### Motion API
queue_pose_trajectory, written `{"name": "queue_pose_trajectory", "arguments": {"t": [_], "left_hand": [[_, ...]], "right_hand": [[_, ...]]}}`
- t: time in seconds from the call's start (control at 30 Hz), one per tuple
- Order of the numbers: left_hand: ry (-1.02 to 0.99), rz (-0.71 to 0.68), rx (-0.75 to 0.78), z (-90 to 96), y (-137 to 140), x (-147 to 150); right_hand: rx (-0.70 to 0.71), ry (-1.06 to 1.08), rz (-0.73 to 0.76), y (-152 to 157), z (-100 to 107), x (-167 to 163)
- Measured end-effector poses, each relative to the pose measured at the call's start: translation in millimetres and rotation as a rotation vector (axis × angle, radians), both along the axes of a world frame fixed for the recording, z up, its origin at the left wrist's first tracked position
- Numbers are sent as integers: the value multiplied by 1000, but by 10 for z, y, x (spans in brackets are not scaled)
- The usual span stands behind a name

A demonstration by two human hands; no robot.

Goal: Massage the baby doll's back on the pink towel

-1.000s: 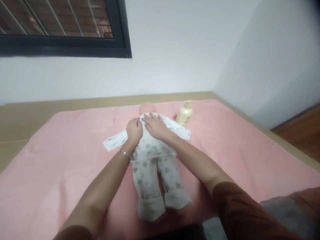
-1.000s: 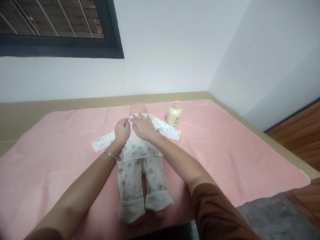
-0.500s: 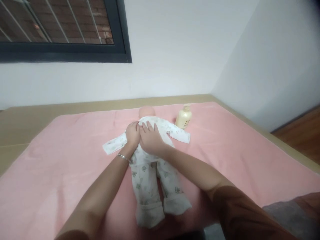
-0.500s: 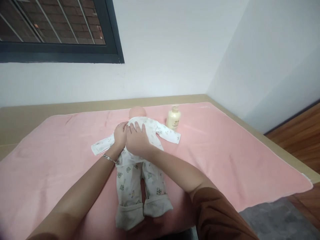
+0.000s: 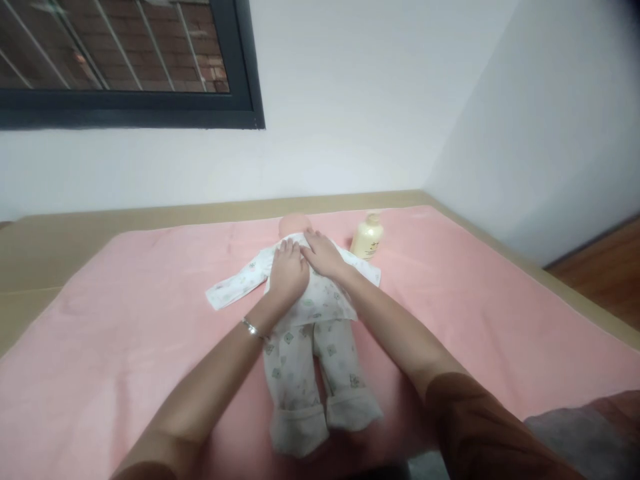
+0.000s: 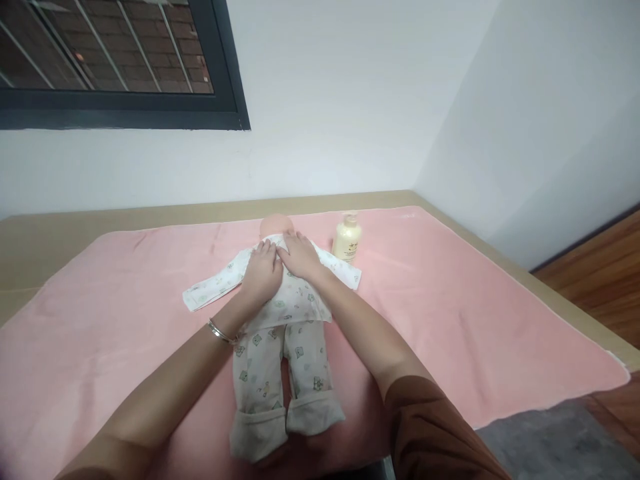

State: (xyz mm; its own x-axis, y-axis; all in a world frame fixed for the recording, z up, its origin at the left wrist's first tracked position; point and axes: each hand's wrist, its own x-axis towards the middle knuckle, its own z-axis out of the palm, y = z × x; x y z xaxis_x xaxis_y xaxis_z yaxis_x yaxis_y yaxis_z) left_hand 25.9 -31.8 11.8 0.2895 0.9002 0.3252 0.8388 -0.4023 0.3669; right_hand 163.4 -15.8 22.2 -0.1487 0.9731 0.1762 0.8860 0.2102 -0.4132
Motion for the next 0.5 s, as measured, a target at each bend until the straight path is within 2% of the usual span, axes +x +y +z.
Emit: {"name": "queue_pose_trajectory", "arguments": {"t": [0.07,0.13,0.23,0.33,0.4,0.5], "left_hand": [[-15,19,8,-32,-63,50],[-67,49,-6,-62,-30,35],[-192,62,-45,-96,171,-79],[-281,56,-78,-103,383,-195],[-252,61,-85,-89,426,-216],[-60,88,-47,-56,298,-147]], "right_hand": [[-16,-46,-61,-21,24,-16],[-18,-126,-55,-92,60,-63],[2,-240,-4,-256,95,-195],[46,-261,14,-361,96,-322],[54,-219,4,-335,88,-339],[1,-105,-89,-182,68,-242]]}}
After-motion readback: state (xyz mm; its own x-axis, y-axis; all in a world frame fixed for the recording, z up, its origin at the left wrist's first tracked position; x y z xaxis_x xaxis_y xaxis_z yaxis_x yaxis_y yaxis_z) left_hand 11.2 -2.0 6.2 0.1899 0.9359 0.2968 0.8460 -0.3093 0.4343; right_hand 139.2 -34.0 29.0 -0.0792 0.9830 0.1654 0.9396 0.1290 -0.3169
